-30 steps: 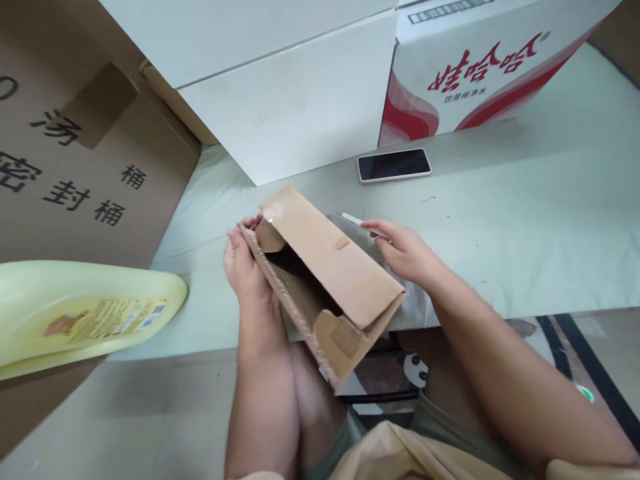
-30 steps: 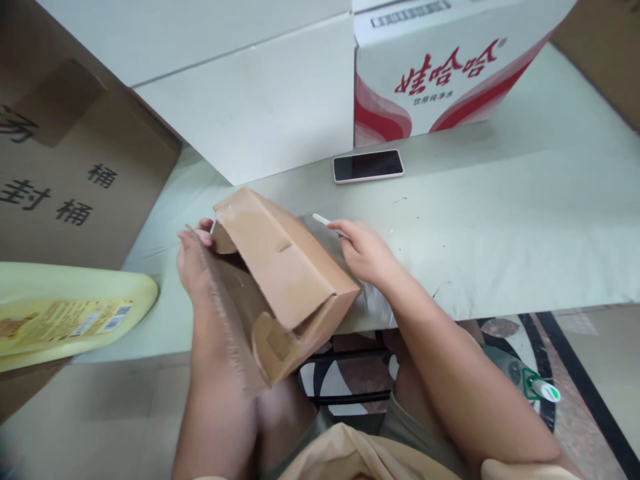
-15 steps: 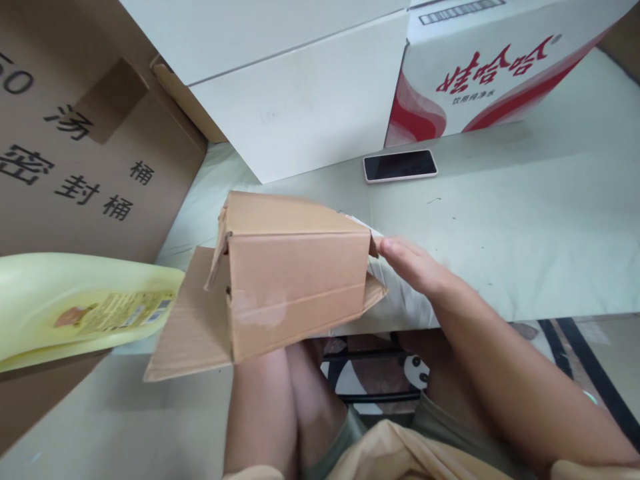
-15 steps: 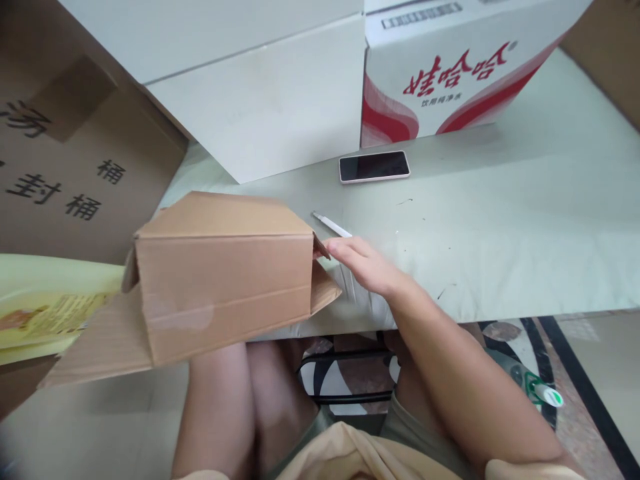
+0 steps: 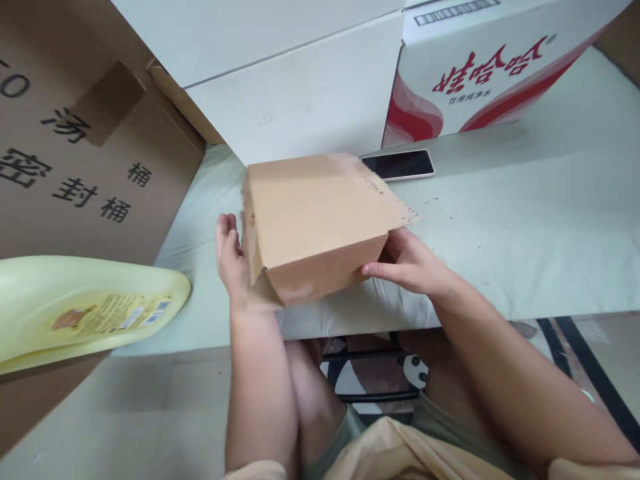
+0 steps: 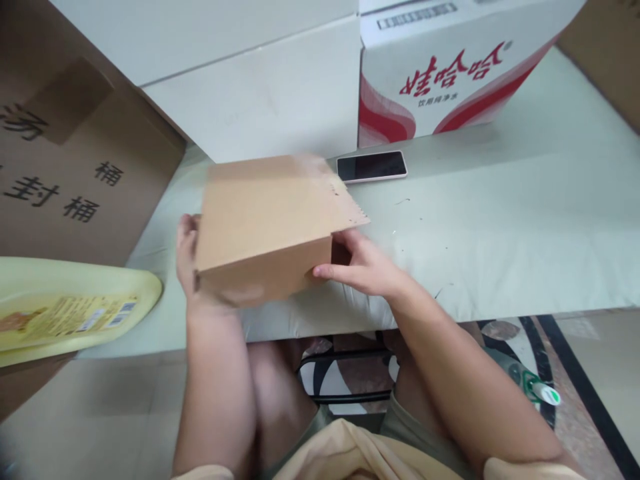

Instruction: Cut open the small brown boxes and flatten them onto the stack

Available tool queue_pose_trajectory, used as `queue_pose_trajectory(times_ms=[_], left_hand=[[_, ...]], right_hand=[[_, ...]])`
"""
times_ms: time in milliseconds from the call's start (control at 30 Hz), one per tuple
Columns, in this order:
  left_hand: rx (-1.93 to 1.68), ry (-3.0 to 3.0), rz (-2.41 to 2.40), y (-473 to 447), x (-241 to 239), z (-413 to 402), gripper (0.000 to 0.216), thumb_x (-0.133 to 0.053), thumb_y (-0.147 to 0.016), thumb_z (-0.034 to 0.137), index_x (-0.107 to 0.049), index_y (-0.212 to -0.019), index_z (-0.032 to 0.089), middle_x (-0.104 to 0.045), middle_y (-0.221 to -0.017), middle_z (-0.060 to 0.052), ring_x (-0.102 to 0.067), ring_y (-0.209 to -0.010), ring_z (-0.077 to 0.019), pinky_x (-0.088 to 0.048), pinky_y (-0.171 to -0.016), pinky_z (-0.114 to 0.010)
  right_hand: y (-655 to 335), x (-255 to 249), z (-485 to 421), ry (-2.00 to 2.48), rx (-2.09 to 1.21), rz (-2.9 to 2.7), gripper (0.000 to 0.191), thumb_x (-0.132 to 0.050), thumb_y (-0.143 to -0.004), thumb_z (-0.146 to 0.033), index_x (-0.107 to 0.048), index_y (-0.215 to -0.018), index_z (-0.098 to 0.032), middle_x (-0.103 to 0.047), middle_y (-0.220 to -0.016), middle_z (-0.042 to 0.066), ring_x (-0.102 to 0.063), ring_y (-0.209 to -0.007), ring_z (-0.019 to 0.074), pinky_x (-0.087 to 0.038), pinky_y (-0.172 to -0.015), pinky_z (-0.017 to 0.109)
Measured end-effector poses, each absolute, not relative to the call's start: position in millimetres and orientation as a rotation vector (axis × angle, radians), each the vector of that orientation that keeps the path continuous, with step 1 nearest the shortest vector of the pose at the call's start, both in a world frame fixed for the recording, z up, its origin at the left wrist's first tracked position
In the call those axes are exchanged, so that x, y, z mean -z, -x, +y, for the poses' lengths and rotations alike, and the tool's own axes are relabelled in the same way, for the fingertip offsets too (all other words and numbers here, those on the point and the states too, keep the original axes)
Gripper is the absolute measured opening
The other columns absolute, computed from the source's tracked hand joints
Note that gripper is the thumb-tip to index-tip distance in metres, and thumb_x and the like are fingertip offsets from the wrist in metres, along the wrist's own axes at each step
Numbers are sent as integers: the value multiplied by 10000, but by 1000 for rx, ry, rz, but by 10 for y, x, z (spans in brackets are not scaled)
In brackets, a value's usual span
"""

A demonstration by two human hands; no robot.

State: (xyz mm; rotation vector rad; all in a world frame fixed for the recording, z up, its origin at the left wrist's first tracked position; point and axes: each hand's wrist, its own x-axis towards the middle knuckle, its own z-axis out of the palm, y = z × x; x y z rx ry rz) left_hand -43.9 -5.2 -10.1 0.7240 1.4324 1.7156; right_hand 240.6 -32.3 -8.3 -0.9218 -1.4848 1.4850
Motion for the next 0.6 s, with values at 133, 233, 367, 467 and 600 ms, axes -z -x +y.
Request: queue_pose_trajectory(times_ms=[133,233,367,467,600], left_hand=[[-1497,-633,1460,352,129,-28,358,-705,-809,503,-747,-998,202,-747,-1321,-135,-651,-1353,-314,-533,-1108,-409],[-1316,-650,1464,275,157,-47,391,-720,-793,583,-731,-889,204,-797,-1048,-123,-737,-1141,-313,-588,-895,-374],[-1389,-670,1322,204,121,-69,444,-829,-681,590,-642,-851,225,-741,-902,-65,-725,-907,-246,-538,-703,-307],[-1525,-742,1212,171,73,-69,492,-892,-639,536,-565,-867,248,-712,-958,-38,-700,-918,-213,-529,-736,-282],[-1628,-828,1326,162,50,-59,546,-907,-635,579,-594,-947,259,-699,-977,-29,-679,-886,-187,-512,-720,-262]], right_hand=[[-2471,204,-216,1156,-1287,-1763,378,-751,-892,-494,-723,-1129,-200,-795,-1121,122,-732,-1127,353,-576,-1048,557],[-2470,261,-183,1215,-1233,-1778,329,-709,-895,-446,-697,-1097,-188,-789,-1101,131,-740,-1043,328,-594,-968,527],[-2445,269,-179,1348,-1211,-1631,435,-776,-820,-516,-655,-1076,-187,-762,-1043,132,-719,-916,290,-586,-852,470],[-2444,236,-169,1455,-1107,-1502,606,-835,-730,-557,-607,-1164,-201,-723,-1079,130,-689,-899,287,-565,-804,454],[-2442,164,-170,1456,-944,-1470,695,-838,-716,-543,-611,-1286,-217,-710,-1070,99,-659,-904,280,-555,-806,441]])
